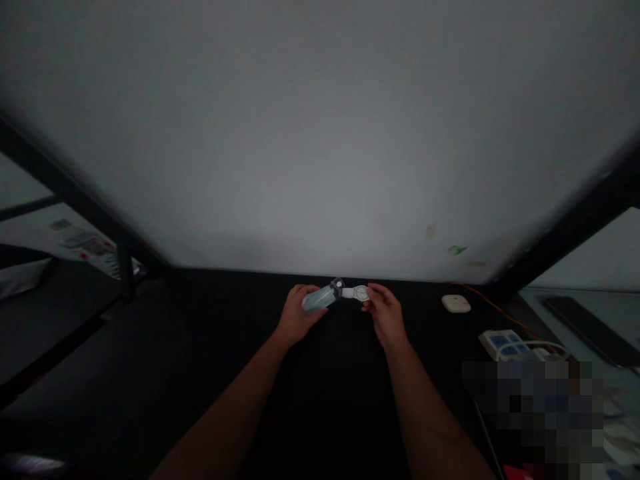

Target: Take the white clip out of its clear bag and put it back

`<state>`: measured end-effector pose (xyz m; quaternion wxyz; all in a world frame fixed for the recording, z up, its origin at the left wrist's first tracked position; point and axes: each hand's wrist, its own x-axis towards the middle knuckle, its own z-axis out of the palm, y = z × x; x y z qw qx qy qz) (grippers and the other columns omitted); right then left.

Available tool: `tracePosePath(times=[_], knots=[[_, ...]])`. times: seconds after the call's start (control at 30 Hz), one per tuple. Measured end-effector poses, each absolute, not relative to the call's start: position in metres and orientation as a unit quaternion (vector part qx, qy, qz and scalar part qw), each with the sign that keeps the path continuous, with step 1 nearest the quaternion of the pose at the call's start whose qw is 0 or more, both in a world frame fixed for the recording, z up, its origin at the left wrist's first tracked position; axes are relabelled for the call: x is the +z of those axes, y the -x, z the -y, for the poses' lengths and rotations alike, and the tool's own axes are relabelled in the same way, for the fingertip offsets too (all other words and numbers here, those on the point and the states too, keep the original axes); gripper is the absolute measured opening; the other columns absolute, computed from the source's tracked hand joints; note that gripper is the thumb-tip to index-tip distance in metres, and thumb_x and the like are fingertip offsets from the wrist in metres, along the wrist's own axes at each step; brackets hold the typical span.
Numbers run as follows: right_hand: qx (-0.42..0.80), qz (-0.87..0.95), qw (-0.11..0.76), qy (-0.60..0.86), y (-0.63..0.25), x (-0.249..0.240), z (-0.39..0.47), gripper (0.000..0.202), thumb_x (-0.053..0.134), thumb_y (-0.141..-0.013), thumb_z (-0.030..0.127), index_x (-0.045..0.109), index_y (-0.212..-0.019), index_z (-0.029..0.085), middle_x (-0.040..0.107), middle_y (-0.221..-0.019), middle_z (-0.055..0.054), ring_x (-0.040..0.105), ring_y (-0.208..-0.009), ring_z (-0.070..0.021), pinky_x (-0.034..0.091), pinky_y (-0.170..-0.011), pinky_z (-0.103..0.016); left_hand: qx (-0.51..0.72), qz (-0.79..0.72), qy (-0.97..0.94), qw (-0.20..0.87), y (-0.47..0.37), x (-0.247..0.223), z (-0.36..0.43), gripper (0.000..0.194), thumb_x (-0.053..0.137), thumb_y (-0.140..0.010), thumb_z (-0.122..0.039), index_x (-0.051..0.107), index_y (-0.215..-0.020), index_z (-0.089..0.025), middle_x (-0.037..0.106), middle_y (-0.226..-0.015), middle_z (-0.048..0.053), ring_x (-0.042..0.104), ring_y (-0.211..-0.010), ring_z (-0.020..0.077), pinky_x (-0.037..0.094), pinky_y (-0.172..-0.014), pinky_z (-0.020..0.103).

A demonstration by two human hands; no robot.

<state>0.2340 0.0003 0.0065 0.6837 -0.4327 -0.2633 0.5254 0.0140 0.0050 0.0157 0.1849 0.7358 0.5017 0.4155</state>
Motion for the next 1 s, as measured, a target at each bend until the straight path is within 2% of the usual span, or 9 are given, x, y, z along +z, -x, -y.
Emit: tracePosePath(times=[0.13,0.4,0.53,0.67,0.77,1.0], knots=[[0.522,0.227,0.704,0.425,-0.237,0.006,-0.002,0.032,0.093,-0.053,0.033,0.073,-0.076,0.023,0.072,-0.073,0.002,0.058,-0.052,-0.0094,0.053,-0.047,-0.023,0.421,-0.508,-0.729,0.182,-0.013,0.016,-0.005,0.039,0.079,-0.069,-0.019,0.064,-0.105,-0.022,0.062,-0.106,0.006,0.058,-0.106,0.0274,0.048,-0.094,0.043],[0.523,0.247,0.685,0.442,-0.234,0.007,-0.001,0.036,0.093,-0.05,0.036,0.075,-0.076,0.021,0.072,-0.07,0.001,0.058,-0.052,-0.0094,0.051,-0.048,-0.022,0.422,-0.472,-0.748,0.2,-0.012,0.013,-0.004,0.043,0.081,-0.07,-0.019,0.065,-0.11,-0.022,0.061,-0.111,0.006,0.058,-0.109,0.0267,0.048,-0.097,0.044],[0.53,0.311,0.641,0.46,-0.229,0.009,0.002,0.032,0.09,-0.055,0.038,0.075,-0.077,0.02,0.071,-0.068,0.0,0.056,-0.051,-0.0104,0.044,-0.044,-0.023,0.421,-0.453,-0.753,0.227,-0.015,0.01,-0.004,0.051,0.084,-0.068,-0.022,0.066,-0.116,-0.023,0.06,-0.114,0.008,0.058,-0.111,0.0274,0.049,-0.098,0.045],[0.511,0.42,0.573,0.484,-0.226,0.009,0.005,0.028,0.082,-0.064,0.042,0.076,-0.08,0.019,0.065,-0.055,0.0,0.053,-0.048,-0.0122,0.035,-0.042,-0.023,0.404,-0.423,-0.768,0.26,-0.019,0.008,-0.002,0.057,0.084,-0.068,-0.021,0.065,-0.121,-0.023,0.06,-0.117,0.009,0.06,-0.109,0.0265,0.05,-0.098,0.045],[0.502,0.464,0.544,0.486,-0.225,0.01,0.006,0.028,0.078,-0.068,0.044,0.075,-0.082,0.02,0.062,-0.052,0.002,0.048,-0.044,-0.0107,0.033,-0.042,-0.024,0.397,-0.408,-0.777,0.27,-0.02,0.009,0.0,0.057,0.082,-0.069,-0.019,0.064,-0.123,-0.021,0.059,-0.12,0.01,0.06,-0.111,0.0257,0.049,-0.1,0.044],[0.488,0.377,0.615,0.492,-0.223,0.01,0.003,0.036,0.082,-0.063,0.049,0.059,-0.07,0.022,0.055,-0.047,0.006,0.043,-0.041,-0.0093,0.029,-0.038,-0.021,0.396,-0.386,-0.79,0.263,-0.025,0.011,0.003,0.057,0.08,-0.072,-0.018,0.06,-0.125,-0.02,0.057,-0.128,0.013,0.055,-0.124,0.028,0.044,-0.108,0.047]])
